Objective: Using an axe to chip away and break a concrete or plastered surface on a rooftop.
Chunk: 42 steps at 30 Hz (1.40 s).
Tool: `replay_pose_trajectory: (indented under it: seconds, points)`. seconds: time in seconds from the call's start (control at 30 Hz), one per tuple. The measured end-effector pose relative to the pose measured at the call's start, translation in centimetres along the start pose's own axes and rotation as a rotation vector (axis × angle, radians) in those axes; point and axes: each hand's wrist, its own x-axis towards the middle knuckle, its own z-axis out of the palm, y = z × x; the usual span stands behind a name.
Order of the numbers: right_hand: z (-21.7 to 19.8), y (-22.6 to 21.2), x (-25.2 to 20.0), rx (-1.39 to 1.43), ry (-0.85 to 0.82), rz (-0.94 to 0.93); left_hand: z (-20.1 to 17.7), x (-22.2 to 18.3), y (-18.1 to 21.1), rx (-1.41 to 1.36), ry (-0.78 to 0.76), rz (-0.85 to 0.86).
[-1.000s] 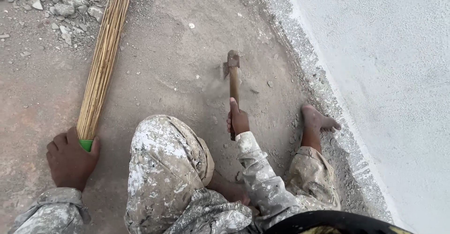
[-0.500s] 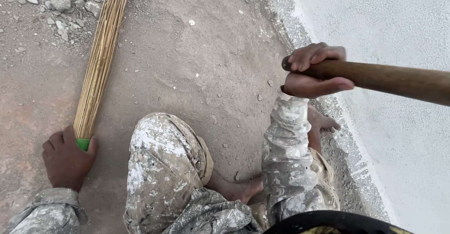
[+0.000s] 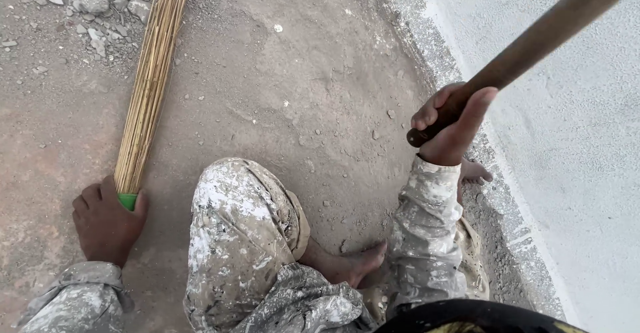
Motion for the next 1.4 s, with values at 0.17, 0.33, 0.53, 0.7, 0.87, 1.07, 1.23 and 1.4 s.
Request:
replay_pose_trajectory:
  seconds: [0.17,0.33,0.53,0.7,0.87,1.07,1.23,1.4]
  points:
    - [1.7,-4.3,6.6,0.150,0.046,-0.712,0.4,-0.2,0.0,0.013,0.024,0.000]
    - [2.4,17.1,-2.6,0.315,-0.111,-0.449,0.6,-0.5,0.0,-0.007,0.043,0.001]
    - [0.4,19.9,-10.4,-0.417,0.073,0.905,0.2,-0.4,-0.2,-0.027,-0.004,-0.006]
    - [-1.3,5.5,-3.3,-0.175,0.069,0.272,0.2,0.1,0.1,0.016,0.000,-0.005]
    - [-0.8,-5.1,5.2,-0.027,0.097,-0.558,0.2,0.0,0.2,0.007,0.021,-0.010]
    - [1.5,13.6,0.3,0.024,-0.022,-0.508,0.4,0.1,0.1,0.008,0.035,-0.005]
    - [0.9,21.7,-10.7,-0.572,-0.176,0.894,0.4,0.2,-0.1,0.044,0.029,0.004]
    - [0.3,11.6,-5.5,-0.510,-0.109,0.379,-0.3,0.2,0.3,-0.022,-0.014,-0.027]
